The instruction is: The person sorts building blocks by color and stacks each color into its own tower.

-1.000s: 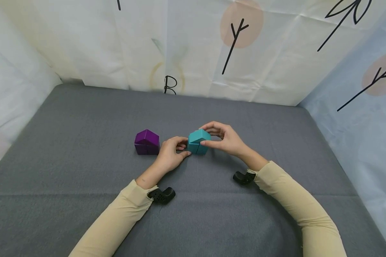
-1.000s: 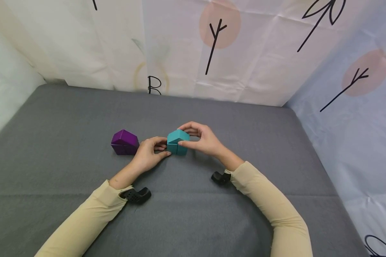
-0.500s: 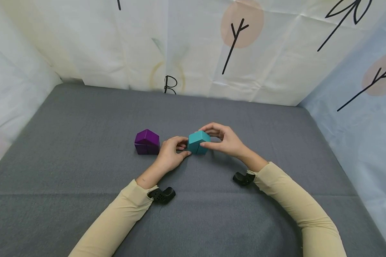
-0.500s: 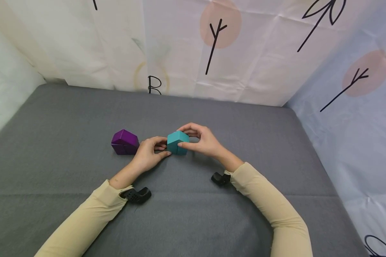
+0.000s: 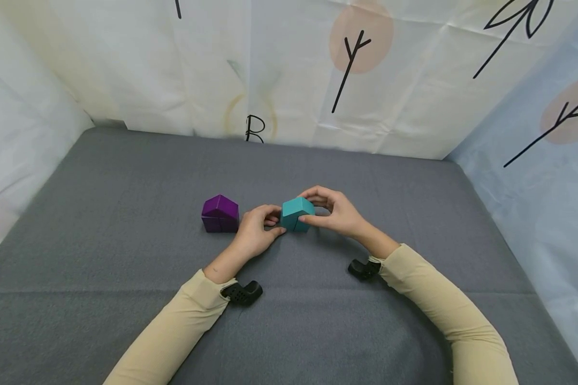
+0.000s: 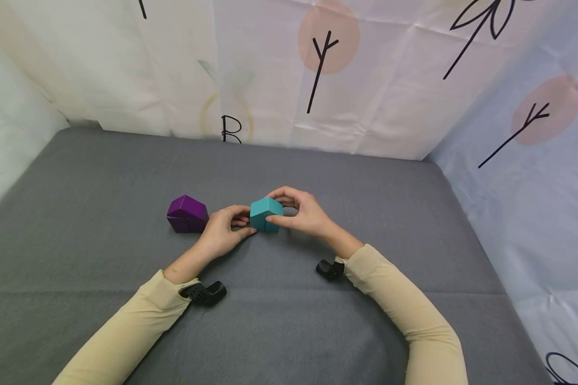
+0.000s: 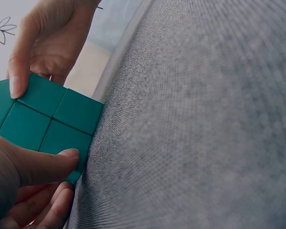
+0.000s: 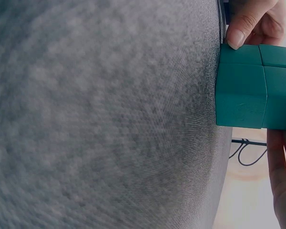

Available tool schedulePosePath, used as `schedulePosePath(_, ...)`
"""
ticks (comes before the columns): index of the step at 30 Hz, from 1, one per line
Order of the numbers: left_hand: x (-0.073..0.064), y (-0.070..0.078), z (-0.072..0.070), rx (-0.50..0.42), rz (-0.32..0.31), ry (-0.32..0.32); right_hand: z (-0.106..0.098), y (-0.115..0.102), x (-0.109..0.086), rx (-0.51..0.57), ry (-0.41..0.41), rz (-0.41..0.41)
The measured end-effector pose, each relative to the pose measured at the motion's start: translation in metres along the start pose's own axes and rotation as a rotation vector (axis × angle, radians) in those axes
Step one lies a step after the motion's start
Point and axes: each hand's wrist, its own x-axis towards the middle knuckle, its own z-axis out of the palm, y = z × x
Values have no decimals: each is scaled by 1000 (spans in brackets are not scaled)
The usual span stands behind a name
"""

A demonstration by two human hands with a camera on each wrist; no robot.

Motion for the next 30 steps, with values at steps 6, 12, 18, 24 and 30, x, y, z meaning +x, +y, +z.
schedulePosePath(6,0,0,0,54,12,-18,1,1,0,-17,0,-9)
schedulePosePath(12,0,0,-1,71,34,-7,3,-1,0,-37,6,0)
schedulePosePath(18,-3,4,-2,129,12,-9,3,-1,1,-45,-10,-3)
schedulePosePath(24,-11,15,-3,300,5,-18,0,-2,1,-55,-41,-15)
schedulePosePath(30,-18,24,-7,378,103,83,-6,-6,-1,-79,0,-58)
